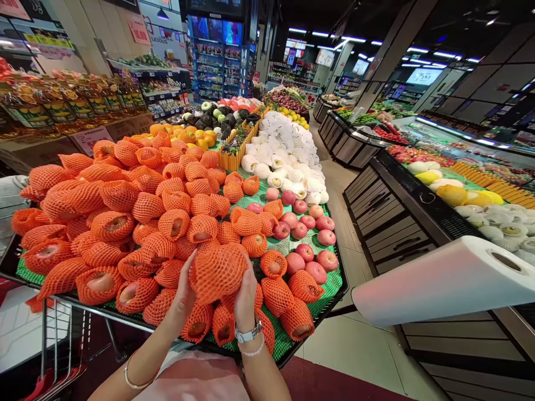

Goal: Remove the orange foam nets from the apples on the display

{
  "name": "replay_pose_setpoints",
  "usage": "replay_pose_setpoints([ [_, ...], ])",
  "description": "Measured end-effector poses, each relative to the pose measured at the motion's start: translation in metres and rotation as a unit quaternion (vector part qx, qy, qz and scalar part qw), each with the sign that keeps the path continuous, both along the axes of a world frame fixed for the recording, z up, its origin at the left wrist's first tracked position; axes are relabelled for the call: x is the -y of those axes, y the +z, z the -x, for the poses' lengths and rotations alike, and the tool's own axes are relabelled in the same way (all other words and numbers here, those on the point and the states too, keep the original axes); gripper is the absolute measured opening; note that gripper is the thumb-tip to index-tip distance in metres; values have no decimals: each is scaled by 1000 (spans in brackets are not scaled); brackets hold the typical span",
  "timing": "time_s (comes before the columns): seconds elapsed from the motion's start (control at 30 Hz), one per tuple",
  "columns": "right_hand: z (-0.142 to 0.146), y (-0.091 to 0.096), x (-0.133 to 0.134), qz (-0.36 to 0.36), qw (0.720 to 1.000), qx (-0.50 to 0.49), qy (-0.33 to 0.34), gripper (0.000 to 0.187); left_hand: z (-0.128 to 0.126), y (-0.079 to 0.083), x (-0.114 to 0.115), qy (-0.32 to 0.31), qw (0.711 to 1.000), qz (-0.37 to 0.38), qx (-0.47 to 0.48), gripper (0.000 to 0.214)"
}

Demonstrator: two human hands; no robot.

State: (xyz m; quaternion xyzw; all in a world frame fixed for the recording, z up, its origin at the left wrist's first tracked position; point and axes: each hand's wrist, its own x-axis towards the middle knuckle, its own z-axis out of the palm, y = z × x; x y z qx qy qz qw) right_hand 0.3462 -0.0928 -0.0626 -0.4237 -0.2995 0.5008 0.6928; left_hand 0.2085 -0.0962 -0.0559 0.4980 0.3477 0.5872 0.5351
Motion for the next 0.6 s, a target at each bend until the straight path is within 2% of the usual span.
replay_pose_setpoints([
  [0.07, 6, 10, 3, -42, 994, 92, -35, 42, -9, 0, -1, 25, 999, 28, 4, 88],
  [0.17, 16, 27, 8, -101, 978, 181, -6, 37, -23, -5, -5, 77, 995, 59, 22, 81],
  [0.27, 20, 35, 9, -131, 965, 227, -22, 28, -31, -7, -4, 80, 989, 83, 88, 75],
  [0.37, 20, 33, 9, -135, 968, 206, -44, 24, -32, 0, -2, 80, 975, 105, 177, 75],
  [0.47, 20, 26, 10, -108, 978, 161, -71, 22, -30, 6, -4, 62, 960, 143, 232, 71],
  [0.6, 23, 23, 9, -54, 977, 145, -144, 19, -27, -4, -6, 23, 944, 232, 233, 66],
])
